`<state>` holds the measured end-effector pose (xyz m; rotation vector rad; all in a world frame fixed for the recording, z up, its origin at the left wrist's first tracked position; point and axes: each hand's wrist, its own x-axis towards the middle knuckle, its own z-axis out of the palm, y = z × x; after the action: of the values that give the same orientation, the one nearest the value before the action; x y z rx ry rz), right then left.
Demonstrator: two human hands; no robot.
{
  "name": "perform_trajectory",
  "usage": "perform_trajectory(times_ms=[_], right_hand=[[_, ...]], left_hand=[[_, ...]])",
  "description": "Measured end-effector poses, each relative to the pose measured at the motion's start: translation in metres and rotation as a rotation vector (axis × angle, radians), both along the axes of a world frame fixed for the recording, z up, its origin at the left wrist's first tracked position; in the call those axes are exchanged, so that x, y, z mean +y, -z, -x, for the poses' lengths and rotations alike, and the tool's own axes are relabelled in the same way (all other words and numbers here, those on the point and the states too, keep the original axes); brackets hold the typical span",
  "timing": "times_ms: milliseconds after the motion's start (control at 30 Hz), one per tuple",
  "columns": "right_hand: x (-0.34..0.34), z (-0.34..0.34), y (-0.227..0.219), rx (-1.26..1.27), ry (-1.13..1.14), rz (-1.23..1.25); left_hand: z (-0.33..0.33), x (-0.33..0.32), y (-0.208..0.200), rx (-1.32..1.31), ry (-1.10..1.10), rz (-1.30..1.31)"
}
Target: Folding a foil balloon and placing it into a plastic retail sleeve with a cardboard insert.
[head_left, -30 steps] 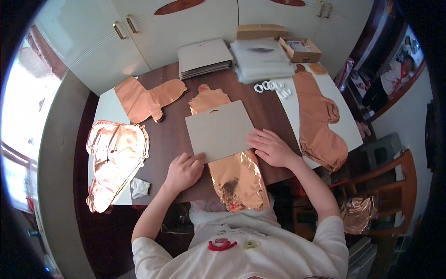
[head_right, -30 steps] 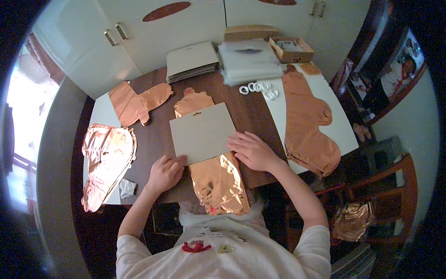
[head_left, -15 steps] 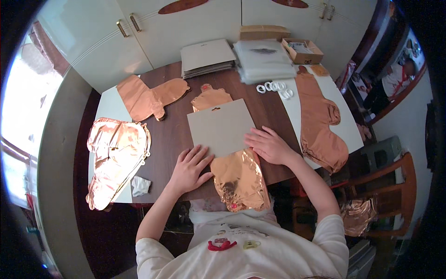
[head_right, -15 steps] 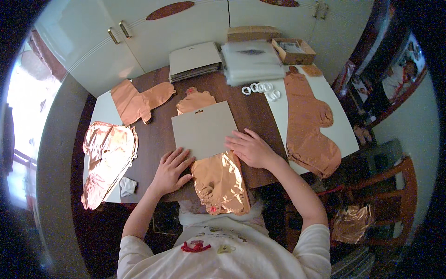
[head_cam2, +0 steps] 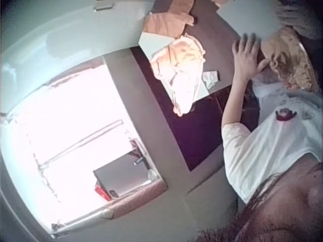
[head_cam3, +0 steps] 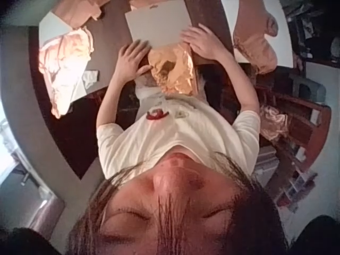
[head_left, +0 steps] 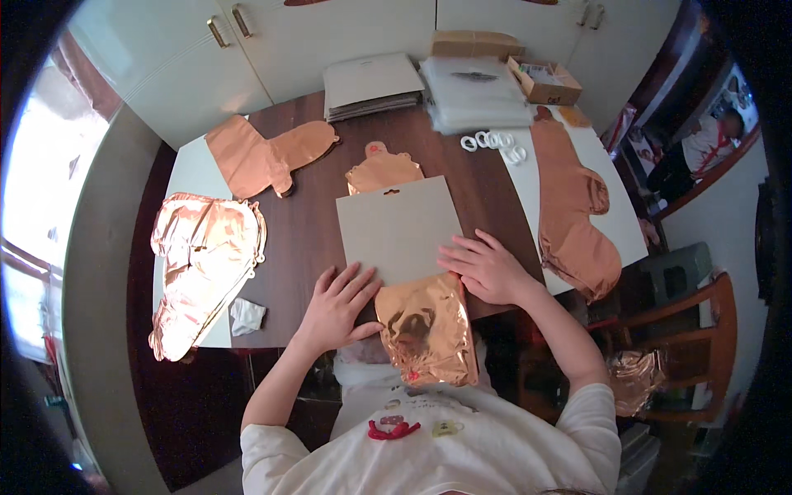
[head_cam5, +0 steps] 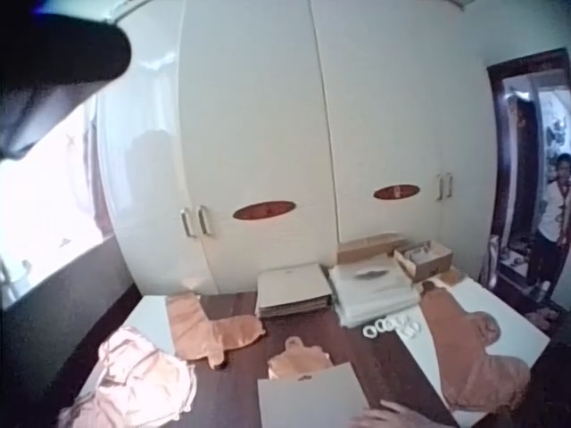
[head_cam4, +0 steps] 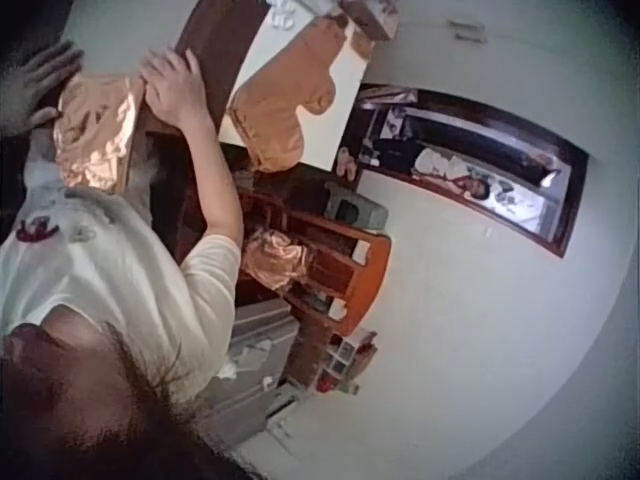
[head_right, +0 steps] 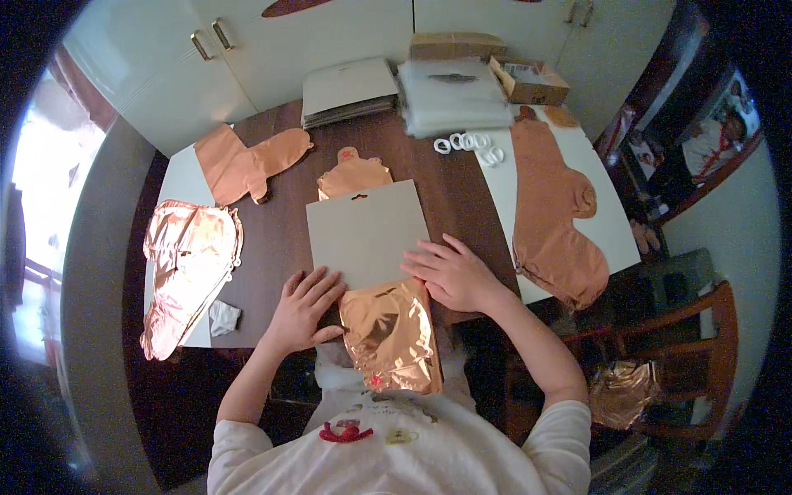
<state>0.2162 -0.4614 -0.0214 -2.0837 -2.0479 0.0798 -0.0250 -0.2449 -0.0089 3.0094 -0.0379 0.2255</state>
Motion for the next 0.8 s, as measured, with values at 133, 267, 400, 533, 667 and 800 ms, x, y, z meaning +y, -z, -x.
perform_trajectory(times_ms=[133, 267, 400, 533, 667, 800], right_hand=[[-0.002, 0.001, 0.002, 0.044, 0.015, -0.027], [-0.003, 0.001, 0.001, 0.08, 0.016, -0.034], [-0.004, 0.001, 0.003, 0.073, 0.007, -0.027], [-0.003, 0.0, 0.003, 0.059, -0.001, -0.03], [-0.003, 0.004, -0.007, 0.054, -0.006, 0.025], [-0.007, 0.007, -0.014, 0.099, -0.004, 0.128]], left_hand=[[0.003, 0.0, 0.004, -0.018, -0.016, 0.042], [0.002, -0.001, 0.003, -0.025, -0.02, 0.034], [0.003, -0.002, 0.003, -0.021, -0.027, 0.01], [0.003, -0.001, 0.0, -0.019, -0.006, 0.005], [0.005, 0.002, -0.007, 0.077, 0.025, 0.009], [0.005, 0.002, -0.012, 0.151, 0.044, 0.026]])
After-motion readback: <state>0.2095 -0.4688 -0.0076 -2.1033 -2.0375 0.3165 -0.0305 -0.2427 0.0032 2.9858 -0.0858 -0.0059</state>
